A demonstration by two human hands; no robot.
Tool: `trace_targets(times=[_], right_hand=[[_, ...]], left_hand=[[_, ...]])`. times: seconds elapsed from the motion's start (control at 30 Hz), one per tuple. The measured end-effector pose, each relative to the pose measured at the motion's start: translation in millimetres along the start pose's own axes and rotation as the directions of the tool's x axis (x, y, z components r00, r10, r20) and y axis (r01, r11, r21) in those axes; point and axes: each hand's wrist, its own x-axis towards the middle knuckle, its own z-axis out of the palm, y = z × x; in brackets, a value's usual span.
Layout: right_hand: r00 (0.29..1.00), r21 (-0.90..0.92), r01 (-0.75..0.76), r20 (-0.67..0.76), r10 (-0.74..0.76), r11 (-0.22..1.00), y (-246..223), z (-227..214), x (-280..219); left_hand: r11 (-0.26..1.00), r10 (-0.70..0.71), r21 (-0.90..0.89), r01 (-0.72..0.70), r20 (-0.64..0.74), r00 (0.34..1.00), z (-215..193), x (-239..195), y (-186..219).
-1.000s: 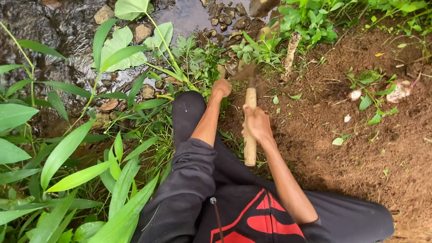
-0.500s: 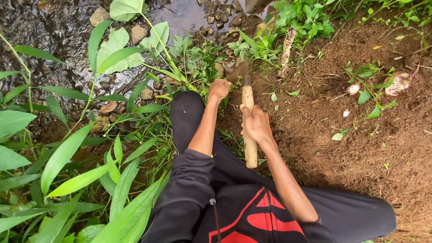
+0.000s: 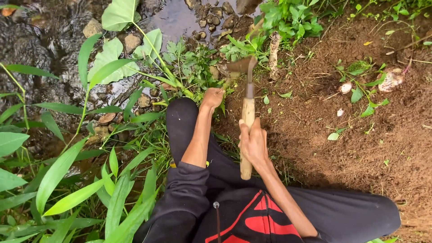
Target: The person sits cross-legged on the ground next to a small stream and uses a hoe to dig up and remove weeds from the soil. They repeatedly strike the ground with the tool and pull out the uprooted plants by hand.
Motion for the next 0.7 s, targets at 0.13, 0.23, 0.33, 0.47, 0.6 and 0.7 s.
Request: trace_targets(times=[0.13, 0.23, 0.33, 0.47, 0.6, 0.7], right_hand=[[0.995, -0.023, -0.002, 0.102, 0.004, 1.000, 66.8, 10.0, 11.1], [0.990, 0.101, -0.128, 0.070, 0.121, 0.987, 50.7, 3.1, -0.3], [0.999, 0.092, -0.035, -0.004, 0.036, 0.995, 22.0, -2.8, -2.4], [0.995, 0.028, 0.007, -0.101, -0.005, 1.000, 22.7, -16.4, -44.5], [0.970, 0.038, -0.037, -0.240, 0.045, 0.999, 46.2, -40.1, -76.0], [0.964, 0.109, -0.066, -0.249, 0.092, 0.992, 45.7, -45.7, -66.7]], left_hand=[[0.985, 0.000, -0.173, 0.005, 0.026, 1.000, -13.7, -35.7, 30.7], [0.999, -0.003, -0.048, 0.007, 0.077, 0.997, -33.0, -60.0, 21.5], [0.999, 0.052, -0.008, -0.054, -0.161, 0.986, -23.5, -2.3, -17.8], [0.989, 0.139, 0.084, -0.119, -0.305, 0.942, -35.4, -66.9, 37.6], [0.920, 0.343, 0.316, -0.232, -0.363, 0.867, -30.7, -98.7, 63.2], [0.902, 0.360, 0.362, -0.237, -0.324, 0.875, -16.4, -93.4, 61.7]])
